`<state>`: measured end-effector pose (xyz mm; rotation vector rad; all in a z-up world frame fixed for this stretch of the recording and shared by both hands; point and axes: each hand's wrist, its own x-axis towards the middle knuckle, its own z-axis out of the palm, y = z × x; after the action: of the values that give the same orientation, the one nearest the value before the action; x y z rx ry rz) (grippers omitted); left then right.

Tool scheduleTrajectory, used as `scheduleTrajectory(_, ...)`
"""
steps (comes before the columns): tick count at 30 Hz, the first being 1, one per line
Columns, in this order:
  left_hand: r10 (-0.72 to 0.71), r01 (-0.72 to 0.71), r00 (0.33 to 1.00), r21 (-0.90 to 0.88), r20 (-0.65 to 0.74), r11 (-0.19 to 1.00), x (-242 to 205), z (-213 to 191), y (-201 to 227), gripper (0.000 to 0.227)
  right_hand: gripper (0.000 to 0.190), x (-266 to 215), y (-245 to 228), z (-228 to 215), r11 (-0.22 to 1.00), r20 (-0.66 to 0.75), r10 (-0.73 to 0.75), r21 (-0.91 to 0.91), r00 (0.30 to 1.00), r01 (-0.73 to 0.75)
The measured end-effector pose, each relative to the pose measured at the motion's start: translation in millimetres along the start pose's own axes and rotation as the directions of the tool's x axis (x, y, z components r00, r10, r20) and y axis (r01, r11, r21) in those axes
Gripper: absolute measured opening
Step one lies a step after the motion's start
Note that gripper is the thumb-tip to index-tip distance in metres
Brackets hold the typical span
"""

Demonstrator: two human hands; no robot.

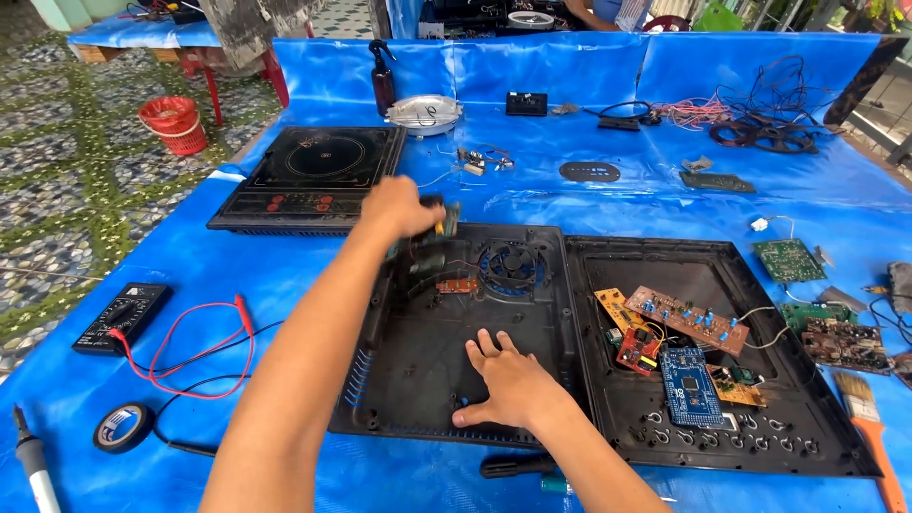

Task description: Disassembling an induction cooker to remove the internal cooling fan using a screwdriver.

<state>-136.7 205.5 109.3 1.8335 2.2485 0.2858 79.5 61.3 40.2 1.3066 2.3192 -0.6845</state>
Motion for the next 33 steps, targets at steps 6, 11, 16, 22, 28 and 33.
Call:
scheduleTrajectory(6, 0.0, 0.046, 0.934, -0.119, 0.357, 0.992, -8, 20, -8, 0.055, 0.113, 3, 0, -2, 1.0, 0.024, 0.015, 0.004, 1.0, -0.015)
scheduleTrajectory(11, 0.239, -0.107, 0.951, -0.518, 0.195, 0.849, -71, -26, -6, 0.058, 0.112, 5, 1, -3, 1.0, 0.033, 0.016, 0.003, 0.999, -0.016)
scheduleTrajectory(16, 0.228, -0.242, 0.97, -0.428, -0.084, 0.871, -88, -38, -9, 0.049, 0.113, 9, 3, 4, 1.0, 0.017, 0.007, -0.007, 1.0, -0.007)
scheduleTrajectory(22, 0.095, -0.088, 0.992, -0.085, 0.083, 0.992, -78, 41, -11, 0.046, 0.112, 11, 7, 10, 1.0, -0.022, -0.01, -0.008, 1.0, 0.01)
scheduleTrajectory(28, 0.263, -0.253, 0.962, 0.119, -0.077, 0.96, -78, 103, -18, 0.054, 0.112, 13, 8, 12, 1.0, -0.021, -0.01, 0.0, 1.0, 0.01)
scheduleTrajectory(33, 0.24, -0.241, 0.969, 0.01, 0.059, 0.971, -97, 63, -11, 0.062, 0.111, 13, 8, 12, 1.0, -0.018, 0.002, -0.011, 1.0, -0.003)
